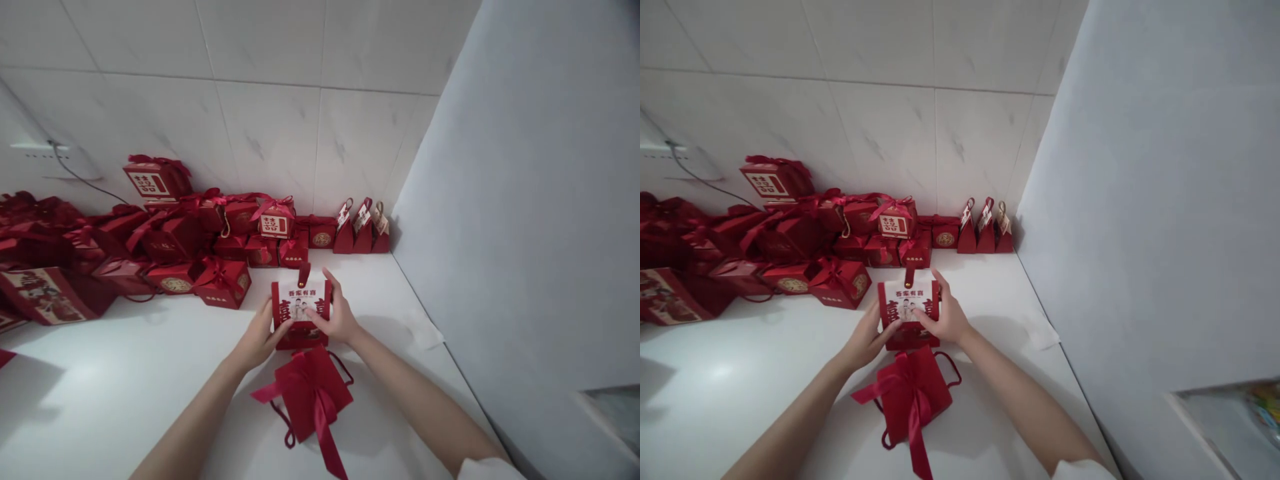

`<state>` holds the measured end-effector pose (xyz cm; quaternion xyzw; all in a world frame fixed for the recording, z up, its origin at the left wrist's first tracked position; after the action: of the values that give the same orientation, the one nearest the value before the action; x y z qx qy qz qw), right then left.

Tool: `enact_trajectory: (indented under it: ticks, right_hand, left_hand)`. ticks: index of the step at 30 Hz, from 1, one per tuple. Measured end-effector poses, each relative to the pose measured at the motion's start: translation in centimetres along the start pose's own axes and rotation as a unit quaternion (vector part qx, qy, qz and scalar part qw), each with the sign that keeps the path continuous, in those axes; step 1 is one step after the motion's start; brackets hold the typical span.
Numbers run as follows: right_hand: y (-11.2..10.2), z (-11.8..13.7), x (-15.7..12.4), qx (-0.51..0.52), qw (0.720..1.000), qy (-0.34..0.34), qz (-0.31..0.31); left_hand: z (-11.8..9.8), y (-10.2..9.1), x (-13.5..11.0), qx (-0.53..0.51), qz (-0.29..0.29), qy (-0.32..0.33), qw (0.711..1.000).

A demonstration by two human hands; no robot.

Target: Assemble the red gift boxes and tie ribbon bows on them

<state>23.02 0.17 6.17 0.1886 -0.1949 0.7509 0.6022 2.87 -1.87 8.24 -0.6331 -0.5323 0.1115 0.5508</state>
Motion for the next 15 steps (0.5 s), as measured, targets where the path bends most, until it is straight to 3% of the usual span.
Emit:
enact_trajectory:
  ticks: [2, 5, 7, 10, 12, 15]
  right_hand:
    - [-1.9, -0.4, -0.3, -0.080, 0.993, 0.012, -0.081]
    - [-7.3, -1.6, 0.6, -0.212, 0.952, -0.012, -0.219]
    - [-11.4, -2.6, 1.7, -0.319, 0.901, -0.034, -0.292]
    - [-16.7, -4.5, 3.1, -0.385, 0.839, -0.020, -0.384]
    - [-18.8, -6.2, 3.3, -0.387, 0.817, 0.020, -0.427]
    - [-20.0, -8.4, 2.8, -0.368, 0.803, 0.069, -0.464]
  left_hand:
    - [1.0, -0.6, 0.3, 0.026, -0.040, -0.025, 0.999]
    - [4.3, -4.4, 0.0, 0.099, -0.185, -0.065, 0.976]
    - [6.2, -7.9, -1.2, 0.169, -0.314, -0.094, 0.929]
    - [8.2, -12.4, -3.5, 0.256, -0.413, -0.128, 0.865]
    - [9.2, -14.8, -5.2, 0.293, -0.465, -0.155, 0.821]
    - [11.6, -17.5, -8.0, 0.263, -0.518, -0.273, 0.766]
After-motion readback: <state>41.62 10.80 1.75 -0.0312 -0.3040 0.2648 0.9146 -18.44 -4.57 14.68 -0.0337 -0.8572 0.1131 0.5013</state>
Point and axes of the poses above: each hand's wrist, its own x-axis towards the middle knuckle, its own y-axis out of the palm, z = x × y, the point moved 4 cm from there along x, towards the middle knuckle, and after that the axes turned 11 degrees about x, right-handed, at the moved point
